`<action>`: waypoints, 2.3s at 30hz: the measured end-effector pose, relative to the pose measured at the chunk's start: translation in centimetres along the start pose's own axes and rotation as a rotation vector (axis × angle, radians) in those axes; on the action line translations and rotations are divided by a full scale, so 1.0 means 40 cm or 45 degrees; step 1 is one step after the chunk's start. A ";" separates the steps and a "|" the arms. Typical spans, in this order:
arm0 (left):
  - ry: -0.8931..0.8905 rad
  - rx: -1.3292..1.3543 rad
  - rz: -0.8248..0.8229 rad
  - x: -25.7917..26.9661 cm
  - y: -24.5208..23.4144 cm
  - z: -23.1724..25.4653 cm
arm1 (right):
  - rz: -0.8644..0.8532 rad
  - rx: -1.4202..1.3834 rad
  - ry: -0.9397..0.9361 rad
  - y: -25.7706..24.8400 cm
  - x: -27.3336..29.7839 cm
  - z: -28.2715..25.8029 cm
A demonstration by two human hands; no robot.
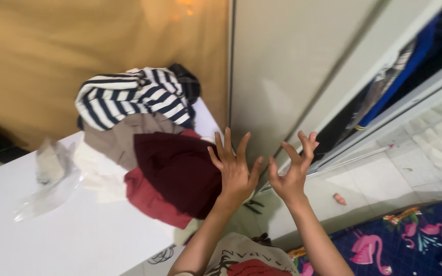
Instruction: The person takes various folded clothes and one plastic bag from a shelf inside a wardrobe and places them onto a white table.
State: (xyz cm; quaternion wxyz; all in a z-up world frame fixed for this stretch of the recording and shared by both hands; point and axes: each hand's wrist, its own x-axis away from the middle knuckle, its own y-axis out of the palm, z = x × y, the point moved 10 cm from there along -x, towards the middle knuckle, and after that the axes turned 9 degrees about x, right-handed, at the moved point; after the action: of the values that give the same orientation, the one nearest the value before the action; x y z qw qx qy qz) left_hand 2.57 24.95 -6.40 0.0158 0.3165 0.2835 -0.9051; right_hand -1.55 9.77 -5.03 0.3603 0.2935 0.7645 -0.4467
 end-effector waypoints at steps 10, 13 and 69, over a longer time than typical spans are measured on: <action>0.199 0.107 0.105 -0.054 0.204 0.196 | 0.100 -0.024 0.008 -0.160 -0.090 0.224; 0.291 0.084 0.137 -0.073 0.237 0.235 | 0.126 -0.026 0.020 -0.194 -0.118 0.256; 0.588 -0.129 0.501 -1.027 0.546 0.851 | 0.552 0.133 -0.443 -0.500 -1.151 0.756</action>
State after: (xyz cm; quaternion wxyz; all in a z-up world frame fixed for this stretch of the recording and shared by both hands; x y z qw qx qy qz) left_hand 20.73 -17.37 28.26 0.1416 0.5615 0.2575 -0.7736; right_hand 17.94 -31.70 31.51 0.5577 0.3874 0.5864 -0.4416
